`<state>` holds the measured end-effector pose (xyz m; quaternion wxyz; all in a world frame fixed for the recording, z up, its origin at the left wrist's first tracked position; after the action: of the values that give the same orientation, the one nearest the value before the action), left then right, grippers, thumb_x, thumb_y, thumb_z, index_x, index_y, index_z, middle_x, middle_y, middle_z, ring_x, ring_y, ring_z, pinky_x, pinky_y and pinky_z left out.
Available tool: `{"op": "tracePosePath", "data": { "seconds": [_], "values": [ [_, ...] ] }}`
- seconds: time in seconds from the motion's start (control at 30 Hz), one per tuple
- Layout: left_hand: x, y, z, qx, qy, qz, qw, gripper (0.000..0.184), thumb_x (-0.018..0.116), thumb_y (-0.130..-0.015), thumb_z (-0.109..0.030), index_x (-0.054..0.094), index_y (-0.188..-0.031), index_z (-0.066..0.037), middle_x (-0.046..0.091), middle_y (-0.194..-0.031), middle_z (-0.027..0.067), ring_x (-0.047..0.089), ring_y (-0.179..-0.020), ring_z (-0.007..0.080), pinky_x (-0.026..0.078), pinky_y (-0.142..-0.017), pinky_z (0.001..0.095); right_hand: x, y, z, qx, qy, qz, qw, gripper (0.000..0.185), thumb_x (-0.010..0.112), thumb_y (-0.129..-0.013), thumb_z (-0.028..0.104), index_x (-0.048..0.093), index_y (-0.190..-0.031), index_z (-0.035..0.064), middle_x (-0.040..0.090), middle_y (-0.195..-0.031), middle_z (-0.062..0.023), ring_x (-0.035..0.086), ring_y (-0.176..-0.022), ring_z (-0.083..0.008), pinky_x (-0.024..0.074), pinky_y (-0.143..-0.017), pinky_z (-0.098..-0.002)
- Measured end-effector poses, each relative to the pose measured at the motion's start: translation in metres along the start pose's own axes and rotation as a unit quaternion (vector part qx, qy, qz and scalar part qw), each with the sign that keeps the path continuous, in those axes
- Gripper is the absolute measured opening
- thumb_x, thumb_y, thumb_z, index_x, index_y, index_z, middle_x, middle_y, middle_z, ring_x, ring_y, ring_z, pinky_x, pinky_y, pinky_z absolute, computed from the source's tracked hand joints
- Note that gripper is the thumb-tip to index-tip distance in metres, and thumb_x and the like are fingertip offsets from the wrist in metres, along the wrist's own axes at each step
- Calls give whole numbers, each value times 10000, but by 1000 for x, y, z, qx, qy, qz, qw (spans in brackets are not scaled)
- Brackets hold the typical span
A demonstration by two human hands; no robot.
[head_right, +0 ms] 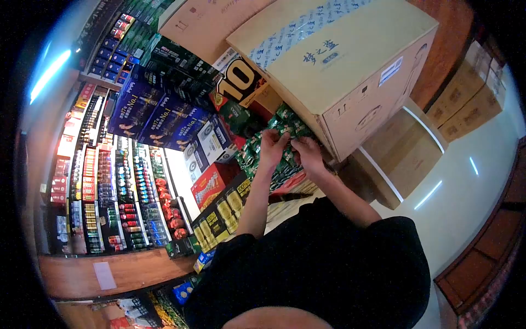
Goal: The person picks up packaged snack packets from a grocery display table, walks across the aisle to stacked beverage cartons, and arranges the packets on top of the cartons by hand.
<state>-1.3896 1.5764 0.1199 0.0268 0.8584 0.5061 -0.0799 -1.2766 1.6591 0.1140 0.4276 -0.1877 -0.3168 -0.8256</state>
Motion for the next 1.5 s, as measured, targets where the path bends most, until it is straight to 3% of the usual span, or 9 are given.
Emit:
{"op": "tracePosePath", "data": {
  "seconds": [0.13,0.3,0.6,0.83,0.93,0.97,1.07,1.17,1.5],
  "values": [
    [7,-8,-4,-5,-111,-52,992,340,704,-810,-197,462,-959,-11,609,-755,125,587,-674,181,472,-604,308,-2,4,1,-34,7,9,999,481,604,-873,215,425,-1287,50,582,-860,-48,492,-578,-98,398,-495,-231],
    [18,-15,-10,86,-205,-92,971,284,677,-809,-186,492,-930,-8,635,-783,173,631,-704,334,488,-633,395,-7,19,-1,-25,26,-9,999,453,593,-877,198,449,-1281,51,594,-876,-44,500,-595,-91,405,-518,-229],
    [30,-9,-41,69,-431,-75,897,207,636,-815,-263,601,-854,-63,631,-882,137,625,-804,338,499,-669,440,-1,35,-19,-5,52,13,999,336,572,-881,174,514,-1183,37,588,-811,-23,489,-591,-81,384,-507,-227],
    [-35,63,-53,1,-266,-34,963,223,626,-831,-250,638,-882,-33,615,-880,167,619,-754,343,487,-661,405,25,34,-74,63,29,65,995,162,501,-901,156,542,-1025,61,545,-754,0,477,-583,-79,373,-491,-236],
    [-73,123,-33,-34,-229,-119,966,225,604,-850,-230,629,-913,-15,616,-863,163,615,-749,337,484,-658,380,48,55,-102,98,110,145,978,139,503,-889,121,550,-1008,64,535,-753,7,476,-596,-74,370,-491,-227],
    [-87,143,-18,-4,-197,-163,967,217,595,-868,-201,618,-931,5,619,-775,135,617,-665,255,482,-594,333,57,64,-111,102,144,186,967,134,508,-883,105,554,-1003,65,532,-754,9,475,-601,-72,369,-491,-222],
    [-131,214,-23,-208,-48,-226,950,182,609,-862,-181,619,-915,-7,610,-729,110,607,-630,200,484,-566,319,89,105,-142,146,222,290,919,149,535,-853,43,563,-999,56,536,-757,9,487,-600,-75,385,-501,-212],
    [-169,302,-14,-190,-62,-331,922,189,607,-876,-168,603,-922,16,622,-692,79,563,-561,91,447,-480,245,114,159,-188,201,285,398,848,149,589,-837,80,569,-970,16,558,-730,-13,522,-611,-85,403,-510,-217],
    [-196,612,-11,-241,32,-575,781,185,586,-878,-156,584,-907,27,612,-693,92,572,-569,130,471,-499,267,114,398,-330,231,403,676,571,172,551,-896,118,535,-1024,5,560,-799,-19,513,-674,-85,432,-585,-242]
  ]
}}
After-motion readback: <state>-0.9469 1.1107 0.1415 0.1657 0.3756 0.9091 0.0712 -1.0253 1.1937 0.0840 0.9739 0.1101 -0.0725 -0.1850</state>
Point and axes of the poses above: each hand's wrist, its own y-axis away from the middle knuckle, its own x-axis out of the palm, z = x × y, the point moved 3 cm from there along -y, towards the middle knuckle
